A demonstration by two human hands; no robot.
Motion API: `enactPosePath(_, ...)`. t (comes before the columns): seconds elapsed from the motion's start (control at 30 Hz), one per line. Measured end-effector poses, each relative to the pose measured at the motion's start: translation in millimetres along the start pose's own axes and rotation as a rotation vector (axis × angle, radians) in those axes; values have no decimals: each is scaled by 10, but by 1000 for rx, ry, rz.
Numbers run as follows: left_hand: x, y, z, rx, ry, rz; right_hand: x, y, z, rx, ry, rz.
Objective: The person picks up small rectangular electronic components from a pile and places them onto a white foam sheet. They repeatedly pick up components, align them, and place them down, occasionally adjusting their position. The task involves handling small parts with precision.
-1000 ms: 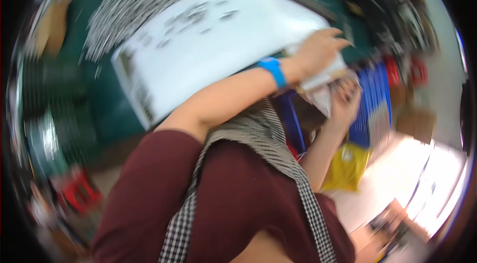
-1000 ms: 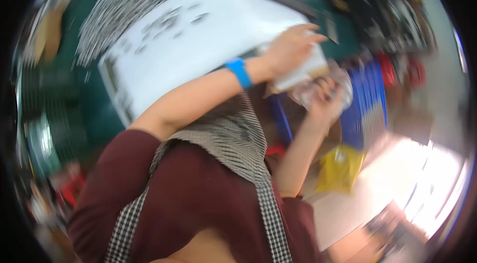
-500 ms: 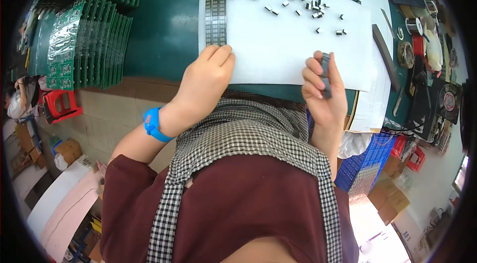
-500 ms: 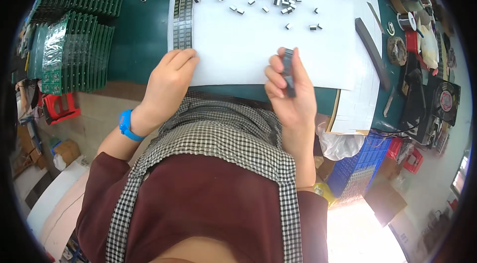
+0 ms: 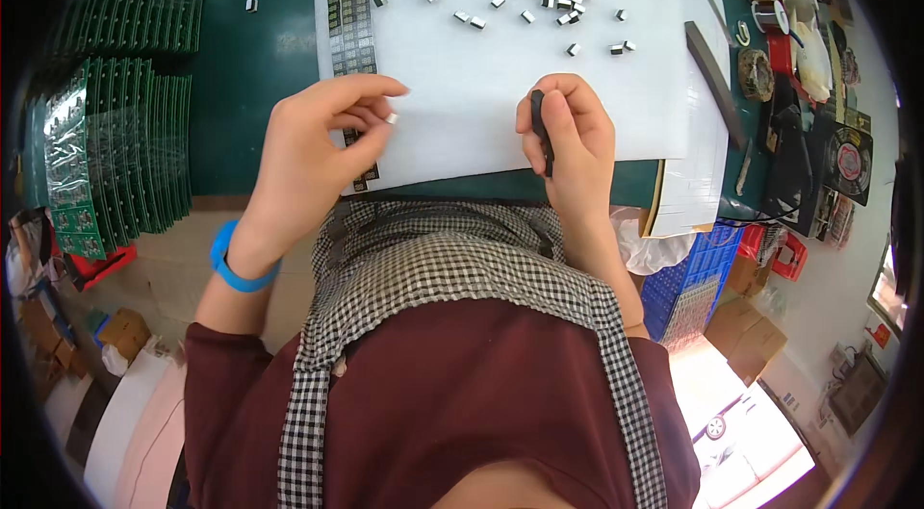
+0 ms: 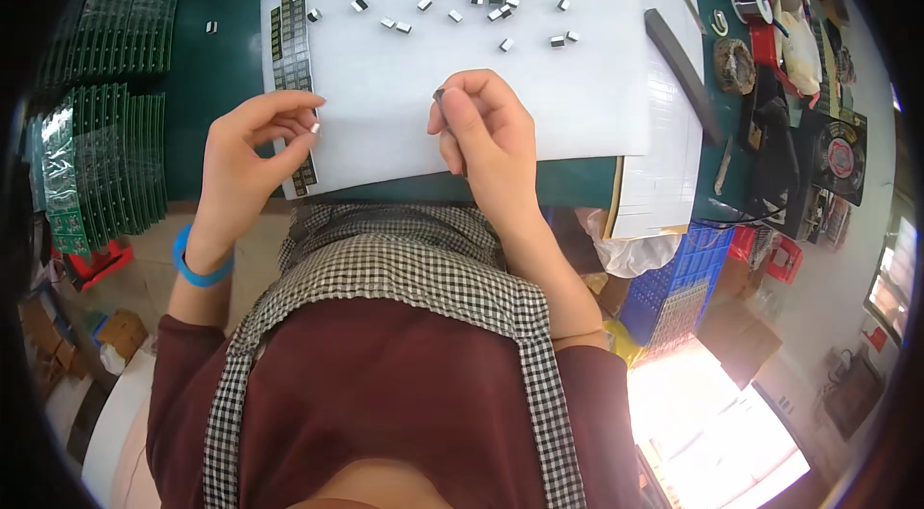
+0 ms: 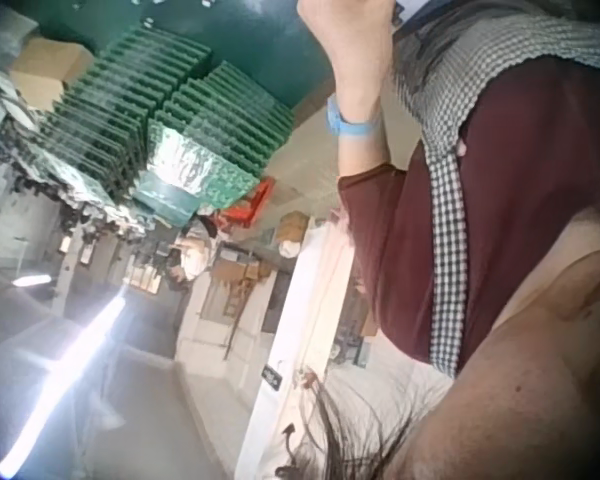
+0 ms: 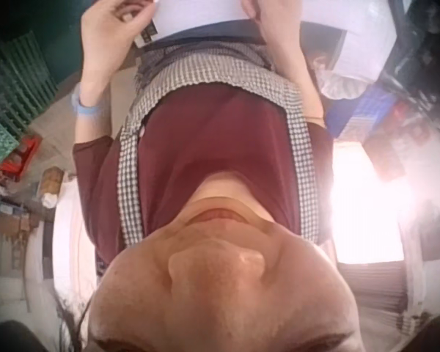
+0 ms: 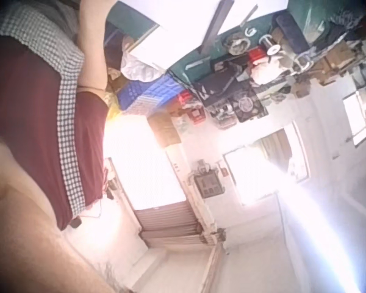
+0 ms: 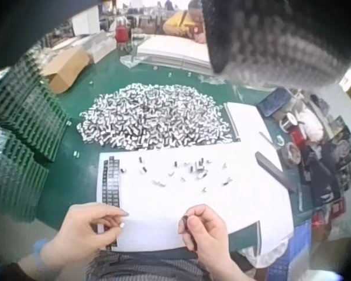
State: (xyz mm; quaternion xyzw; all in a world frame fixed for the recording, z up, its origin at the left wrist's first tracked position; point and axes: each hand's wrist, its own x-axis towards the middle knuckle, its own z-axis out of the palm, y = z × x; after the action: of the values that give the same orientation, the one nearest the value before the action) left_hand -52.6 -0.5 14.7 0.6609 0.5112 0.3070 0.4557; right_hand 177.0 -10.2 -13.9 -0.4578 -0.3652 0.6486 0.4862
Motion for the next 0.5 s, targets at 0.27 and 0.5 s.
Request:
enactPosePath(0.27, 68, -149, 343, -1093, -184, -491, -45, 25, -2, -890, -159, -685)
enactPosePath(0.5, 120, -96, 356, -989, -211, -470, -18, 58, 4, -1013, -183, -803)
